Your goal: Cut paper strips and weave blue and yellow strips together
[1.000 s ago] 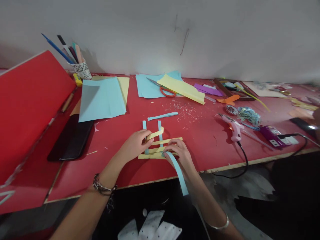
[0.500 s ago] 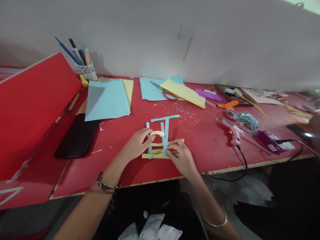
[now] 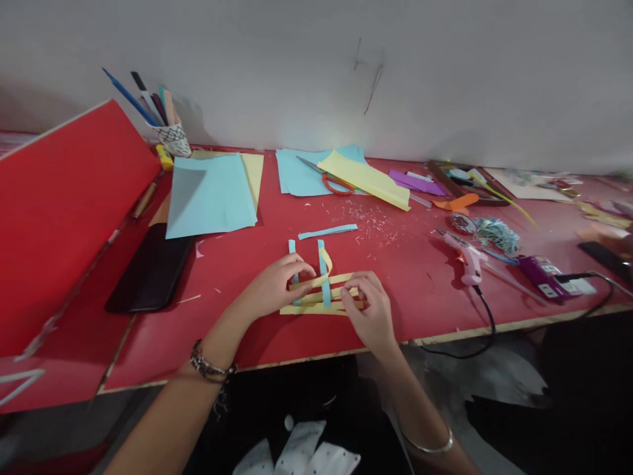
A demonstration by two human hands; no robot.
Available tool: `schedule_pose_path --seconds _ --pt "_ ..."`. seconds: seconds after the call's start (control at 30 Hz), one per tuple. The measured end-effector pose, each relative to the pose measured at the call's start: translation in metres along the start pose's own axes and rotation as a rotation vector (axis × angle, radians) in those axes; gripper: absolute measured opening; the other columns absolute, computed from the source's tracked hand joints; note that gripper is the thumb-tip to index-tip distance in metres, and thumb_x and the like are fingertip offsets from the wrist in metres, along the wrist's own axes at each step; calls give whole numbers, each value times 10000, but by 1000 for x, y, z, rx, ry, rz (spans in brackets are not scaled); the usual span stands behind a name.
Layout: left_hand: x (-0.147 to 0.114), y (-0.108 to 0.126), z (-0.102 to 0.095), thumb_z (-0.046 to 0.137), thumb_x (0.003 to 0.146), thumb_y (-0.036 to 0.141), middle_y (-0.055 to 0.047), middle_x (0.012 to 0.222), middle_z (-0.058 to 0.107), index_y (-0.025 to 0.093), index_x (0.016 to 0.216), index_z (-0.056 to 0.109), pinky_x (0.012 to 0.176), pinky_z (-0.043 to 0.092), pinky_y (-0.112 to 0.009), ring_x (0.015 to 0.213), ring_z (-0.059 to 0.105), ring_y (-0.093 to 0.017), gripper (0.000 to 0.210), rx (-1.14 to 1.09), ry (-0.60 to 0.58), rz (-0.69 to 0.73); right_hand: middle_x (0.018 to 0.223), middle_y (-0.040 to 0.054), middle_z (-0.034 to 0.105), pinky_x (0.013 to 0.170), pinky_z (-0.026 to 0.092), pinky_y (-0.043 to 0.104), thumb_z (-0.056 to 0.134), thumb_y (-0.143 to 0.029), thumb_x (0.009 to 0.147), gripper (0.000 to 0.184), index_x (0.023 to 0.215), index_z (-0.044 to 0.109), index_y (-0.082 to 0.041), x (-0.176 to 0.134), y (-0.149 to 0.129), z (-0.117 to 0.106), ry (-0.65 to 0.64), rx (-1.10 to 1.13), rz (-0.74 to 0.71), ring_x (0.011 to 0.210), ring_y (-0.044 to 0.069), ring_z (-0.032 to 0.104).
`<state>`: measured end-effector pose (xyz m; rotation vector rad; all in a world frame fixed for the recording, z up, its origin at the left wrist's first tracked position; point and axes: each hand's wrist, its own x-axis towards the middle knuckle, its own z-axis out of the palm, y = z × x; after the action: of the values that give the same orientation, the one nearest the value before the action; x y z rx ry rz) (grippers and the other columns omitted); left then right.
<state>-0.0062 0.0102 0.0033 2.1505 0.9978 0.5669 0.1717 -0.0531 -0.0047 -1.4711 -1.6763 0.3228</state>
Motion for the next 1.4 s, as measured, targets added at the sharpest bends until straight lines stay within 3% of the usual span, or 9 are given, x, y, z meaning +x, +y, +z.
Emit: schedule_pose_path --seconds 0.1,0.23,0.5,0.7,0.9,1.07,1.2,1.33,1.4 --pt "0 -3 2 442 811 350 -10 876 497 210 968 551 623 410 -228 684 486 -103 237 -17 -76 39 720 21 502 624 417 263 443 -167 763 90 694 494 -197 -1 1 -6 57 -14 -32 696 142 495" --pt "0 -7 5 412 833 312 -33 907 504 191 1006 550 659 425 -246 725 510 -114 252 17 -84 96 847 57 553 755 406 324 425 -187 774 109 810 526 -199 -4 -1 -13 12 -147 -84 840 180 517" --pt "3 -9 6 422 807 171 -46 843 541 174 948 574 640 424 -250 760 520 -144 207 186 -24 151 1205 70 476 881 331 395 379 -259 833 301 1102 513 -253 17 1 -15 -306 -384 -136 1091 224 421" --pt "2 0 7 409 836 349 -87 1016 567 178 1069 516 805 395 -346 933 505 -196 308 304 39 182 1217 69 448 837 320 453 484 -270 801 138 820 620 -248 44 -2 -14 -477 -487 -150 1101 269 383" --pt "0 2 20 323 844 470 -108 1356 358 162 1288 327 1010 169 -457 1244 288 -242 541 467 -87 168 1171 61 486 826 306 445 500 -270 795 140 723 610 -222 47 -5 -11 -460 -450 -147 1068 249 407" --pt "0 -1 25 307 841 499 -74 1381 321 189 1314 295 1038 86 -462 1286 221 -223 566 526 -151 120 1087 44 544 854 274 462 504 -286 794 191 649 603 -212 50 -3 -12 -427 -416 -156 1020 220 461" --pt "0 0 24 321 842 478 -68 1371 340 198 1313 299 1039 92 -461 1280 237 -221 548 547 -154 101 1017 56 580 903 205 533 494 -259 786 185 638 590 -204 48 1 -16 -365 -550 -142 973 228 499" --pt "-1 2 25 329 841 476 -66 1373 339 205 1310 305 1043 87 -460 1278 243 -219 542 548 -144 93 1157 94 538 947 202 525 415 -250 817 219 937 597 -226 35 1 -21 -242 -608 -137 1080 248 462" --pt "0 2 26 325 841 478 -74 1375 333 195 1314 295 1043 90 -466 1283 229 -223 552 539 -156 90 1248 91 483 962 251 469 371 -275 841 329 1137 505 -225 24 0 -21 -301 -558 -167 1161 229 409"
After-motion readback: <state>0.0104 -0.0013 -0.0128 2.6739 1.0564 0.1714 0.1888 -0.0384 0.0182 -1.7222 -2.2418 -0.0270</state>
